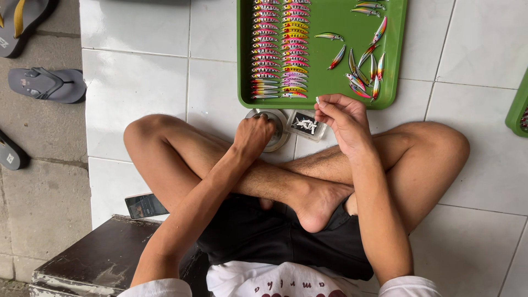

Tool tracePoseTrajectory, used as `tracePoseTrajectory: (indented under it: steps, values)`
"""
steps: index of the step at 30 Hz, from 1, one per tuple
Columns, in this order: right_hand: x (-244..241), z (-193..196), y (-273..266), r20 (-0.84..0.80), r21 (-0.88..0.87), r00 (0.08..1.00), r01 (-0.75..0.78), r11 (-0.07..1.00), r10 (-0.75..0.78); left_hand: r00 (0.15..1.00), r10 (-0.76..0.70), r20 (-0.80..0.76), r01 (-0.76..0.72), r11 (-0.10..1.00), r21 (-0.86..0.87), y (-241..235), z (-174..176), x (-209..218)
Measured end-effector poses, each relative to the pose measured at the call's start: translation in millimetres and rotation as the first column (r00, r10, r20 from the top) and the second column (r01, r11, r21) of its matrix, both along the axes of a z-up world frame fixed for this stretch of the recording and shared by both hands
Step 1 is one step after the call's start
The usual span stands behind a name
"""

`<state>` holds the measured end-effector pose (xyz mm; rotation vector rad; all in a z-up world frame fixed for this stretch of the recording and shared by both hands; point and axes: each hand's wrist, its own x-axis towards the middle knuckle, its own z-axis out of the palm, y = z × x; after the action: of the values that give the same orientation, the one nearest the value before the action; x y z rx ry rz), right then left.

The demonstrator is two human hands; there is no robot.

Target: The person sits cross-legged on the floor and attaches small metal hooks to colorful fishing lures. They pick up a lure, insert a hook into a small container, and then attach it to the lure before placing it back on a green tray.

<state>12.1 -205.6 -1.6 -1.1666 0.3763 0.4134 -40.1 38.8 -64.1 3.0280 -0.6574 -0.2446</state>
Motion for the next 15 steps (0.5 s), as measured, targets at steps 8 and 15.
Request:
tracePoseTrajectory:
  steps: [8,15]
  values:
    - [0,4,-2,0.022,0.004,1.000,0.011,1.000,-0.011,0.917,0.109,-0.385,-0.266,0.885,-0.382,4,63,21]
    - [4,-6,-19,0.077,-0.010,0.997,0.022,1.000,-0.021,0.922,-0.210,-0.325,-0.297,0.157,-0.942,-22,91,43]
